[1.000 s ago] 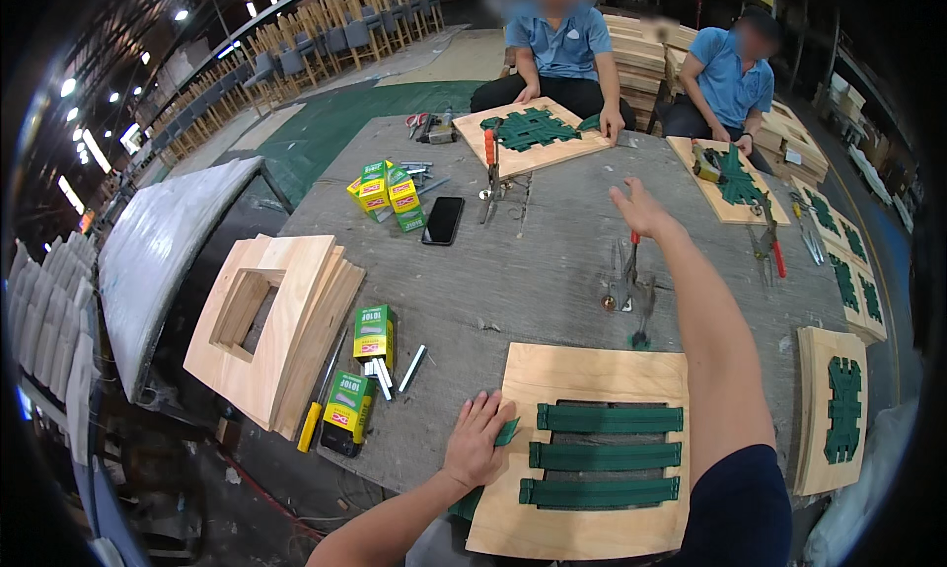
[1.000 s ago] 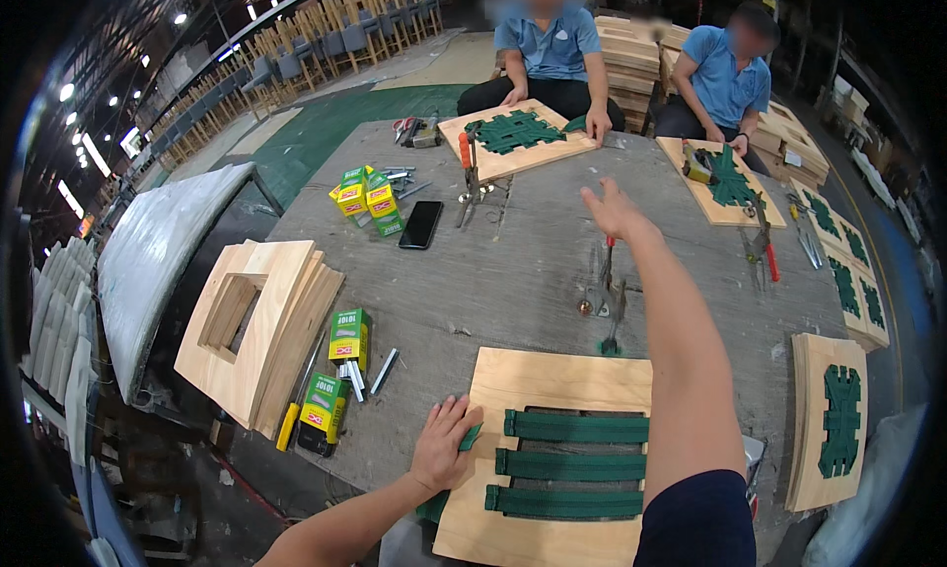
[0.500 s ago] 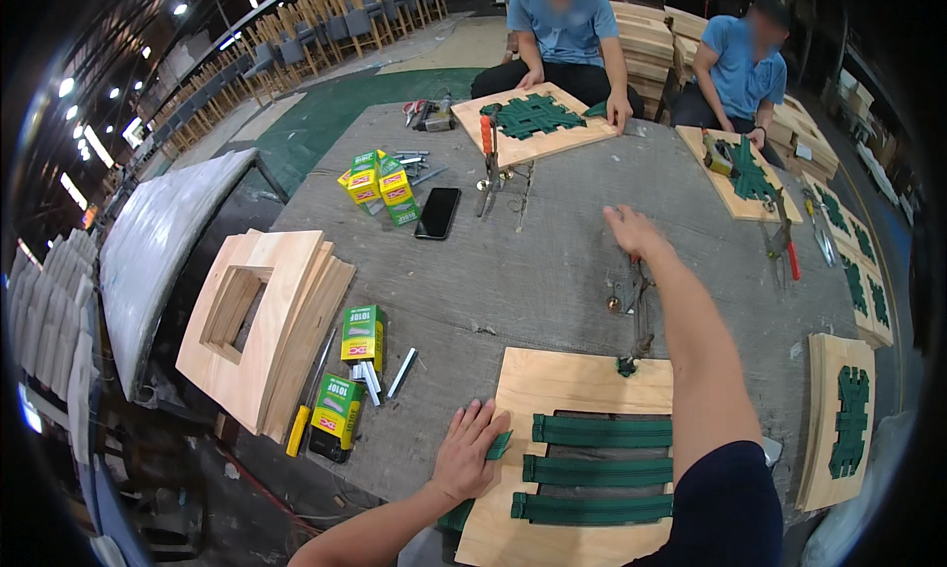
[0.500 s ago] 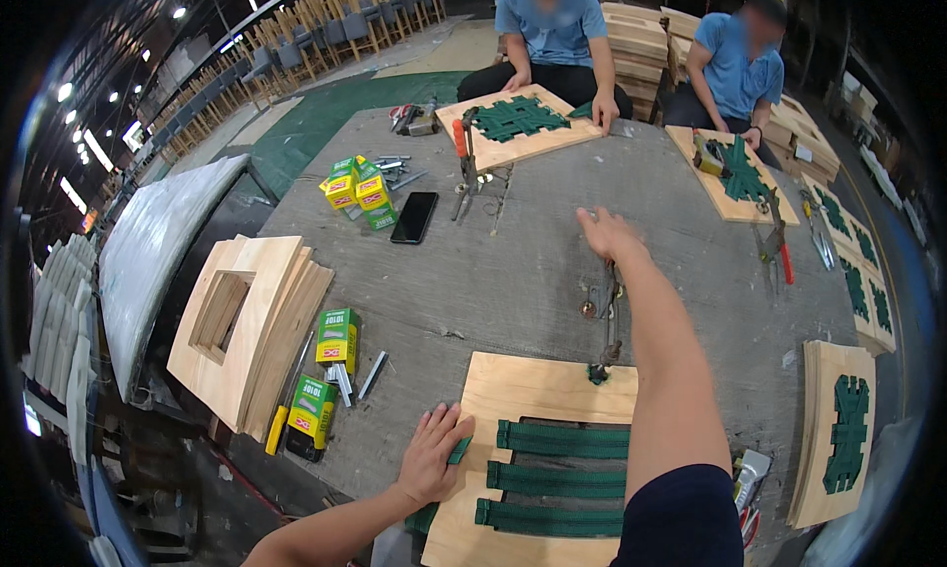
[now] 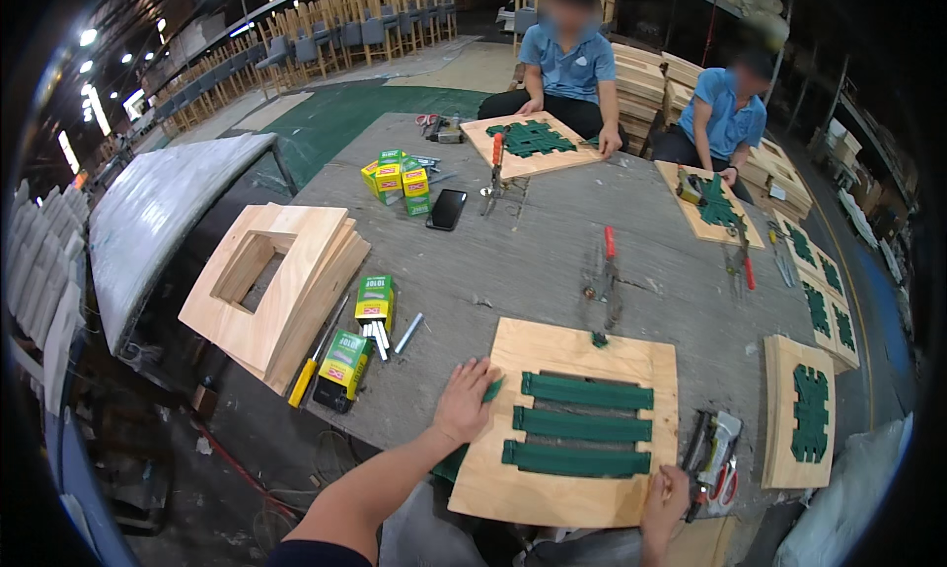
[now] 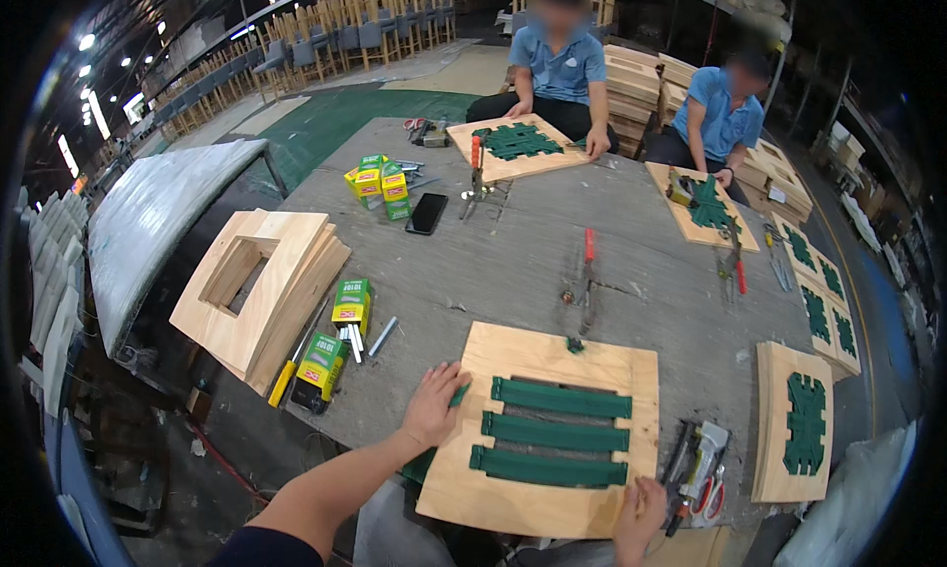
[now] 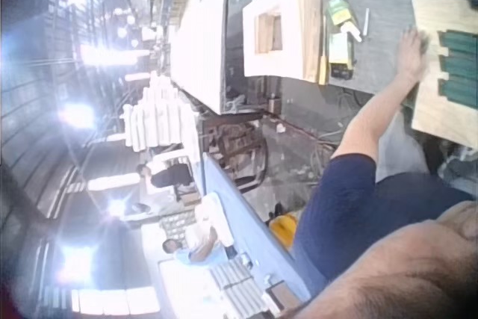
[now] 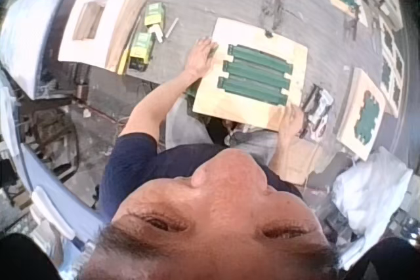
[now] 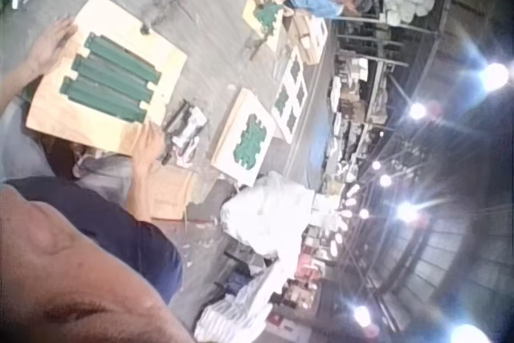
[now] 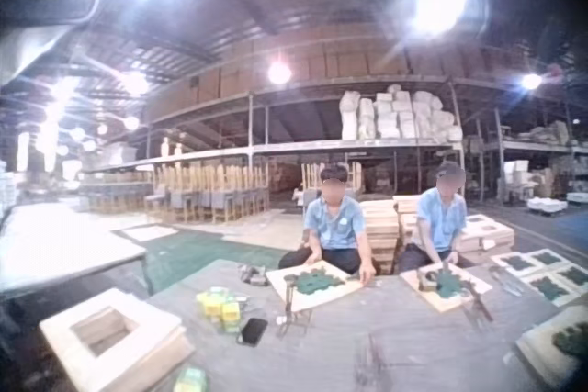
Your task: The person assembles a wooden frame by attaching green plastic strips to a square wooden board. They use a nail gun to secure the strips in a grid pattern and scissors to trim excess material. The person works on one frame at a time, completing the assembly before moving to the next.
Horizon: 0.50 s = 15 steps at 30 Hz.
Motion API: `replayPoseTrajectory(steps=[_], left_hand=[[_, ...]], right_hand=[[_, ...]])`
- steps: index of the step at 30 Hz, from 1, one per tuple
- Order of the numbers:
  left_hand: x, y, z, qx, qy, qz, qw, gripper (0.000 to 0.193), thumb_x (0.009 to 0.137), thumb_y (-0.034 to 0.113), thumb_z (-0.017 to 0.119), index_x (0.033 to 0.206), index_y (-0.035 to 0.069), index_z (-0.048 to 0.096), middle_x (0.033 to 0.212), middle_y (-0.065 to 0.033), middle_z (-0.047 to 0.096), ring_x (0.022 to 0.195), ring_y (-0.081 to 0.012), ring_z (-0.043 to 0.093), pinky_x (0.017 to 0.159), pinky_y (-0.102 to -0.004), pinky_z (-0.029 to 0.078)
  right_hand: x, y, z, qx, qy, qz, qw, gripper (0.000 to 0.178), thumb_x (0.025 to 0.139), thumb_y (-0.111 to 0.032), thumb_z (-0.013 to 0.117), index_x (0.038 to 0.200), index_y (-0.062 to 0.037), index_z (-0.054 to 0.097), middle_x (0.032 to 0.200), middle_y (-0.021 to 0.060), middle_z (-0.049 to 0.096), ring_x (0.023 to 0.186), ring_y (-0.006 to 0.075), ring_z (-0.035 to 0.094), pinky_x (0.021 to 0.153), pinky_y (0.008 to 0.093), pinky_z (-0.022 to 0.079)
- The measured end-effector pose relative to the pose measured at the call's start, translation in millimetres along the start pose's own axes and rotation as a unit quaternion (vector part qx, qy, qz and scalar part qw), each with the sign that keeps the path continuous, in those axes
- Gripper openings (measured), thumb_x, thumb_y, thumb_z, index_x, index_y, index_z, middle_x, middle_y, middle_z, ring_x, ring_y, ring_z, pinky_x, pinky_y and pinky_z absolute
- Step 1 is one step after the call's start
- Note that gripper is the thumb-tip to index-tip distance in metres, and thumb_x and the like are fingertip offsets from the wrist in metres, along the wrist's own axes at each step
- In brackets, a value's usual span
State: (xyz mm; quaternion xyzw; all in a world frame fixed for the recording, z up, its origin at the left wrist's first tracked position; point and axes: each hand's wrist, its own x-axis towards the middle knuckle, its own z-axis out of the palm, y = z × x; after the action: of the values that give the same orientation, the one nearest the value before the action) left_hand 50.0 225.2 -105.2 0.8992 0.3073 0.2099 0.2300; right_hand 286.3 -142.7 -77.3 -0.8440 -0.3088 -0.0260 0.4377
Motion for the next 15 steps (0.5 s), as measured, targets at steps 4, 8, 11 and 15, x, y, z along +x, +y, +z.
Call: replayPoseTrajectory(steps=[4,8,11,15], left_hand=[[-2.7,-1.3,-8.0,0.005,0.008,-0.017,1.000,0.052,0.094,0.013,0.059,0.145,0.010,0.053,0.157,-0.0185,0.046,0.149,-0.0396,0.038,0.126,-0.0519,0.025],[-16.6,22.4,-24.8,-0.106,0.035,-0.190,0.975,0.043,0.105,0.020,0.053,0.144,0.005,0.055,0.139,-0.0222,0.062,0.134,-0.0412,0.055,0.111,-0.0483,0.044],[-72.8,62.3,-31.7,-0.215,0.048,-0.160,0.962,0.041,0.109,0.025,0.049,0.139,0.000,0.058,0.119,-0.0205,0.073,0.105,-0.0420,0.071,0.096,-0.0473,0.053],[-153.9,84.1,-51.2,-0.339,0.050,-0.291,0.893,0.044,0.110,0.026,0.048,0.144,0.000,0.055,0.126,-0.0196,0.071,0.092,-0.0279,0.075,0.088,-0.0397,0.056]], right_hand=[[-52.7,-2.8,-26.2,-0.136,-0.032,0.026,0.990,0.036,0.087,-0.009,0.073,0.121,0.0015,0.065,0.126,0.0231,0.060,0.121,0.0416,0.055,0.105,0.0477,0.044],[-40.8,-18.1,-37.9,-0.193,-0.089,0.084,0.974,0.052,0.087,-0.016,0.076,0.134,-0.0005,0.060,0.131,0.0259,0.058,0.124,0.0442,0.053,0.108,0.0508,0.042],[-49.7,-13.8,-55.5,-0.180,-0.104,0.139,0.968,0.057,0.087,-0.019,0.077,0.137,-0.0019,0.059,0.131,0.0266,0.058,0.124,0.0450,0.053,0.108,0.0512,0.042],[-52.9,-9.5,-52.0,-0.185,-0.113,0.133,0.967,0.062,0.086,-0.023,0.078,0.142,-0.0039,0.056,0.132,0.0271,0.057,0.125,0.0456,0.052,0.108,0.0516,0.042]])
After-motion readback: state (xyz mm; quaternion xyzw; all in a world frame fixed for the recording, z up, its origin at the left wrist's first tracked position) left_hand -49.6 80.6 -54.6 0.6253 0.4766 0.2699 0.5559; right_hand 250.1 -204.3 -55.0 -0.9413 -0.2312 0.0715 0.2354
